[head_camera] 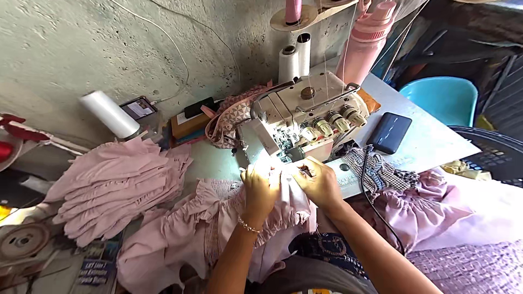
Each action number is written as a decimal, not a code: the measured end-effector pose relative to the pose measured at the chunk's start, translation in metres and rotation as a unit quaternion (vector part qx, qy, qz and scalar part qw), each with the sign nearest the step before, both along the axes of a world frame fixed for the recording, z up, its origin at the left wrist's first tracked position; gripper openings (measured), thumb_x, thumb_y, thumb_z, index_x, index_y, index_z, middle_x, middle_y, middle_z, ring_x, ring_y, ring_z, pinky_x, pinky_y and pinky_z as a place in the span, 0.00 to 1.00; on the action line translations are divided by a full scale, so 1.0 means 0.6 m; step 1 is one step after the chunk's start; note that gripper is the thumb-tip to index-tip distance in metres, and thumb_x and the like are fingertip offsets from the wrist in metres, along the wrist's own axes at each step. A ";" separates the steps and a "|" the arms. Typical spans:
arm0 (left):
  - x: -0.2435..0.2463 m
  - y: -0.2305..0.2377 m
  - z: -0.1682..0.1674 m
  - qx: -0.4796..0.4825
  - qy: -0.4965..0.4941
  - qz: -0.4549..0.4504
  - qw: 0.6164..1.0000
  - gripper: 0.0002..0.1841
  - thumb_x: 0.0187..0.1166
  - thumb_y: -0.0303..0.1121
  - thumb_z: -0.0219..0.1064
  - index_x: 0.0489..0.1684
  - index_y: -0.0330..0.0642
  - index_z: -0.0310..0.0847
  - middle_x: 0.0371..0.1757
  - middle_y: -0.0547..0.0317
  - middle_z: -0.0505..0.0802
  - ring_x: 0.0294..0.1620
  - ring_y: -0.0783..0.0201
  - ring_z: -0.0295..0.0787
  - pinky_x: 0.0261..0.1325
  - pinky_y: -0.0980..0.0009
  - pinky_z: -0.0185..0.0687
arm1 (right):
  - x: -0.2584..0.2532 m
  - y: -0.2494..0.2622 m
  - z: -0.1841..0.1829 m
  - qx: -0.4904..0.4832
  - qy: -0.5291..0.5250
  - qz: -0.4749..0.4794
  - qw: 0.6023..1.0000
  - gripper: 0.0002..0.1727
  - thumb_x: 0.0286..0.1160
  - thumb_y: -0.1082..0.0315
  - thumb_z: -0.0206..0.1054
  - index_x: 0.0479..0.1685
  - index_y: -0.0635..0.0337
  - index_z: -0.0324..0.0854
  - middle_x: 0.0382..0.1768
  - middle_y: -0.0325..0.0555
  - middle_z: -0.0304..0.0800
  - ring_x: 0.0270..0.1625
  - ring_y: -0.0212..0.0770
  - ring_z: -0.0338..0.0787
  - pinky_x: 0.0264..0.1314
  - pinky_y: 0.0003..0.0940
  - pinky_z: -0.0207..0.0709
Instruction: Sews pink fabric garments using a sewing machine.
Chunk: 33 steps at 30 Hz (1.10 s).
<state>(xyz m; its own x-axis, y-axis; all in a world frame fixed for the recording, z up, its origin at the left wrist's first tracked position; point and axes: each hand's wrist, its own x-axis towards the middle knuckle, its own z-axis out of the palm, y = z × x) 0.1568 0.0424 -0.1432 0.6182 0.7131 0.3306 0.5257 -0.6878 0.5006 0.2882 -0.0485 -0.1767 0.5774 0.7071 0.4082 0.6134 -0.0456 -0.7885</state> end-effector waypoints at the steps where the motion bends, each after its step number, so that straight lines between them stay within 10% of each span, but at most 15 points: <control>1: 0.005 -0.001 -0.009 0.005 -0.005 0.020 1.000 0.14 0.80 0.41 0.64 0.38 0.43 0.92 0.39 0.54 0.92 0.49 0.51 0.86 0.57 0.45 0.69 | 0.001 0.005 -0.005 -0.007 0.004 -0.004 1.000 0.12 0.70 0.63 0.66 0.36 0.64 0.90 0.33 0.50 0.89 0.32 0.45 0.87 0.34 0.47 0.79; 7: 0.017 0.009 -0.008 -0.055 0.000 0.067 0.996 0.20 0.69 0.49 0.70 0.43 0.41 0.93 0.61 0.38 0.86 0.70 0.37 0.74 0.68 0.38 0.62 | 0.010 0.016 -0.016 0.010 0.095 0.012 0.995 0.11 0.69 0.64 0.69 0.44 0.60 0.87 0.27 0.35 0.84 0.26 0.23 0.77 0.31 0.21 0.71; 24: 0.041 0.079 0.000 -0.110 0.041 0.042 0.992 0.42 0.62 0.45 0.77 0.74 0.23 0.71 0.78 0.28 0.75 0.88 0.36 0.57 0.88 0.35 0.27 | 0.032 0.035 0.004 -0.040 0.008 -0.025 0.999 0.13 0.74 0.59 0.67 0.39 0.57 0.93 0.25 0.45 0.90 0.26 0.42 0.86 0.29 0.45 0.76; 33: 0.036 0.087 0.014 -0.157 0.111 0.007 0.981 0.48 0.64 0.52 0.75 0.82 0.27 0.64 0.85 0.33 0.68 0.94 0.40 0.45 0.86 0.30 0.09 | 0.043 0.030 -0.004 -0.043 0.074 0.005 0.996 0.11 0.72 0.56 0.69 0.41 0.51 0.92 0.23 0.32 0.83 0.24 0.29 0.76 0.29 0.35 0.71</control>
<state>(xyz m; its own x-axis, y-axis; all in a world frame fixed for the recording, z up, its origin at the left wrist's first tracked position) 0.1781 0.0946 -0.1346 0.6389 0.7678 -0.0486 0.6543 -0.5091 0.5593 0.3143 -0.0304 -0.1789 0.6198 0.7418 0.2560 0.4910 -0.1121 -0.8639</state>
